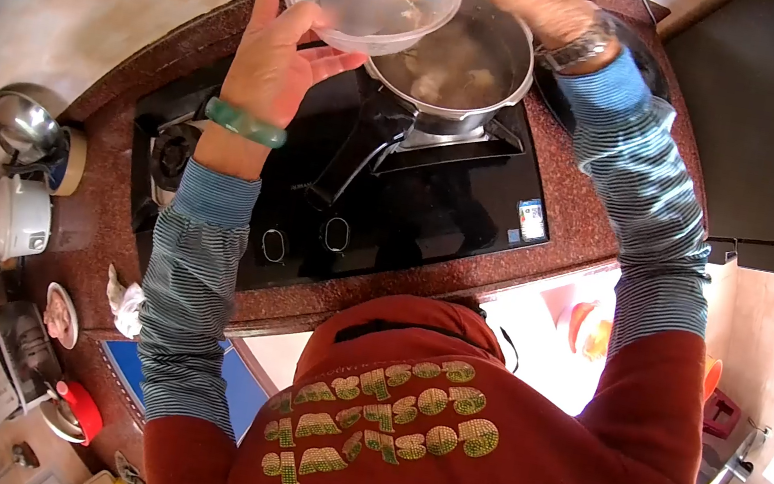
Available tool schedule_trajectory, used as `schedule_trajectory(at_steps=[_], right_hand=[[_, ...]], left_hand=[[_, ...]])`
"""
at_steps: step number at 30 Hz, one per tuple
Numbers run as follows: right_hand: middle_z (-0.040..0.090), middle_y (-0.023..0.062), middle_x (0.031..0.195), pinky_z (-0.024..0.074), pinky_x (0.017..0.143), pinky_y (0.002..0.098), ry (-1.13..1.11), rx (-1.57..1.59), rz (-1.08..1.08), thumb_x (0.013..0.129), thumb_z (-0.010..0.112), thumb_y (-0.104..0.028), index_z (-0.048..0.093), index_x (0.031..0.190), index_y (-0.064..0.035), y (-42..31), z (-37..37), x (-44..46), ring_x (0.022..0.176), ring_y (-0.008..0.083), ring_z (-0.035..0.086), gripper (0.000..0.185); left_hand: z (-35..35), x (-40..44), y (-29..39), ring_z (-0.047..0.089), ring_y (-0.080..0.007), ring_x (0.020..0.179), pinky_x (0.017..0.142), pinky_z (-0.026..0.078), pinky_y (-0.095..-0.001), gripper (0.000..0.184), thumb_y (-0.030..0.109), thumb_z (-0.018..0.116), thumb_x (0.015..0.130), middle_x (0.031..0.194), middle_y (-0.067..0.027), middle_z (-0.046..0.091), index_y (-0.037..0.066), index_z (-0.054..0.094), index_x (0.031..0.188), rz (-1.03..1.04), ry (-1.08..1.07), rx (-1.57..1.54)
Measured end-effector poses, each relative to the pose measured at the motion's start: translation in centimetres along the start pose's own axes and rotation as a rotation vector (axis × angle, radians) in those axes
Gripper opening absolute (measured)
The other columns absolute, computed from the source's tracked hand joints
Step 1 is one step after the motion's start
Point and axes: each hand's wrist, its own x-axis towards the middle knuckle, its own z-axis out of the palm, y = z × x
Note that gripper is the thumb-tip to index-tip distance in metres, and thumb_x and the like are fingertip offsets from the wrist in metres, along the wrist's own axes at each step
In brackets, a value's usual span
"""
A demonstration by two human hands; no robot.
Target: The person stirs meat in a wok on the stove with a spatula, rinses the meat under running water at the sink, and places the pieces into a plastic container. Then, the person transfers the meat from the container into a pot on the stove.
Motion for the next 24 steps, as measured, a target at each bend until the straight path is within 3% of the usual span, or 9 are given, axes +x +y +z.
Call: schedule_trajectory(at_steps=[5, 10, 11, 12, 14, 16, 18, 20, 24], right_hand=[[0.058, 0.0102, 0.086, 0.0497, 0.061, 0.0312, 0.231, 0.025, 0.269, 0.071, 0.059, 0.0, 0.043, 0.096, -0.0003, -2.1, -3.0, -1.0, 0.081, 0.0189, 0.057, 0.03], [0.061, 0.0102, 0.086, 0.0517, 0.065, 0.026, -0.363, -0.795, 0.632, 0.073, 0.061, -0.003, 0.049, 0.105, -0.0015, 3.5, -3.0, -5.1, 0.072, 0.0152, 0.06, 0.034], [0.063, 0.0133, 0.081, 0.0494, 0.064, 0.0379, -0.239, -1.059, 0.456, 0.068, 0.066, -0.024, 0.06, 0.09, -0.007, 4.5, -2.8, -6.3, 0.074, 0.0254, 0.063, 0.028], [0.063, 0.0133, 0.081, 0.0494, 0.064, 0.0379, -0.241, -1.058, 0.456, 0.068, 0.066, -0.024, 0.06, 0.09, -0.007, 6.4, -3.1, -7.4, 0.074, 0.0254, 0.063, 0.028], [0.062, 0.0144, 0.08, 0.0496, 0.065, 0.0394, -0.327, -1.052, 0.064, 0.066, 0.068, -0.023, 0.062, 0.087, -0.0074, 9.5, -4.1, -8.2, 0.073, 0.0284, 0.062, 0.027], [0.062, 0.0155, 0.077, 0.0494, 0.065, 0.0406, -0.257, -0.926, 0.115, 0.066, 0.067, -0.022, 0.064, 0.08, -0.0062, 9.4, -3.9, -8.1, 0.073, 0.0312, 0.062, 0.022], [0.061, 0.0156, 0.075, 0.0492, 0.066, 0.041, -0.429, -1.304, 0.34, 0.066, 0.065, -0.02, 0.062, 0.076, -0.0049, 7.5, -2.9, -6.2, 0.074, 0.0323, 0.061, 0.019], [0.062, 0.0154, 0.075, 0.0495, 0.066, 0.0408, -0.372, -1.234, 0.228, 0.068, 0.066, -0.023, 0.063, 0.075, -0.0048, 7.1, -3.2, -5.9, 0.076, 0.0318, 0.062, 0.02], [0.063, 0.0148, 0.078, 0.0504, 0.068, 0.0402, -0.293, -1.226, 0.374, 0.07, 0.066, -0.023, 0.063, 0.079, -0.0048, 7.5, -2.6, -5.3, 0.079, 0.0316, 0.063, 0.021]], left_hand=[[-2.4, -1.3, 0.1, 0.056, -0.0285, 0.092, 0.073, 0.054, -0.0402, 0.064, 0.005, 0.049, 0.08, 0.114, -0.0161, 0.045, 0.008, 0.02, 0.137, 0.007, 0.055, 0.056], [-3.8, -2.8, 0.6, 0.05, -0.0292, 0.1, 0.079, 0.051, -0.0405, 0.064, 0.012, 0.051, 0.082, 0.12, -0.0159, 0.039, 0.014, 0.021, 0.139, 0.043, 0.09, 0.127], [-3.7, -3.1, 0.8, 0.05, -0.0292, 0.1, 0.079, 0.051, -0.0405, 0.064, 0.012, 0.051, 0.082, 0.12, -0.0159, 0.039, 0.014, 0.021, 0.139, 0.043, 0.092, 0.124], [-3.4, -3.4, 1.2, 0.05, -0.0291, 0.099, 0.079, 0.052, -0.0401, 0.065, 0.012, 0.052, 0.081, 0.12, -0.0159, 0.039, 0.014, 0.021, 0.139, 0.032, 0.095, 0.062], [-3.4, -3.7, 1.4, 0.05, -0.0289, 0.098, 0.079, 0.052, -0.0397, 0.066, 0.011, 0.052, 0.081, 0.121, -0.0159, 0.039, 0.013, 0.021, 0.139, 0.022, 0.102, 0.0], [-3.8, -3.8, 1.5, 0.051, -0.0287, 0.097, 0.078, 0.052, -0.0396, 0.066, 0.01, 0.054, 0.079, 0.122, -0.0159, 0.039, 0.013, 0.024, 0.138, 0.028, 0.127, -0.025], [-3.9, -4.1, 1.8, 0.051, -0.0289, 0.098, 0.078, 0.052, -0.0397, 0.066, 0.009, 0.054, 0.079, 0.123, -0.0159, 0.039, 0.013, 0.024, 0.137, 0.038, 0.127, -0.025], [-4.2, -4.3, 2.0, 0.051, -0.0291, 0.099, 0.078, 0.052, -0.0398, 0.066, 0.009, 0.054, 0.078, 0.123, -0.0158, 0.038, 0.013, 0.025, 0.137, 0.048, 0.127, -0.026], [-4.9, -4.5, 2.1, 0.05, -0.0298, 0.1, 0.078, 0.052, -0.0403, 0.065, 0.008, 0.053, 0.078, 0.124, -0.0158, 0.039, 0.013, 0.026, 0.137, 0.051, 0.158, -0.019]])
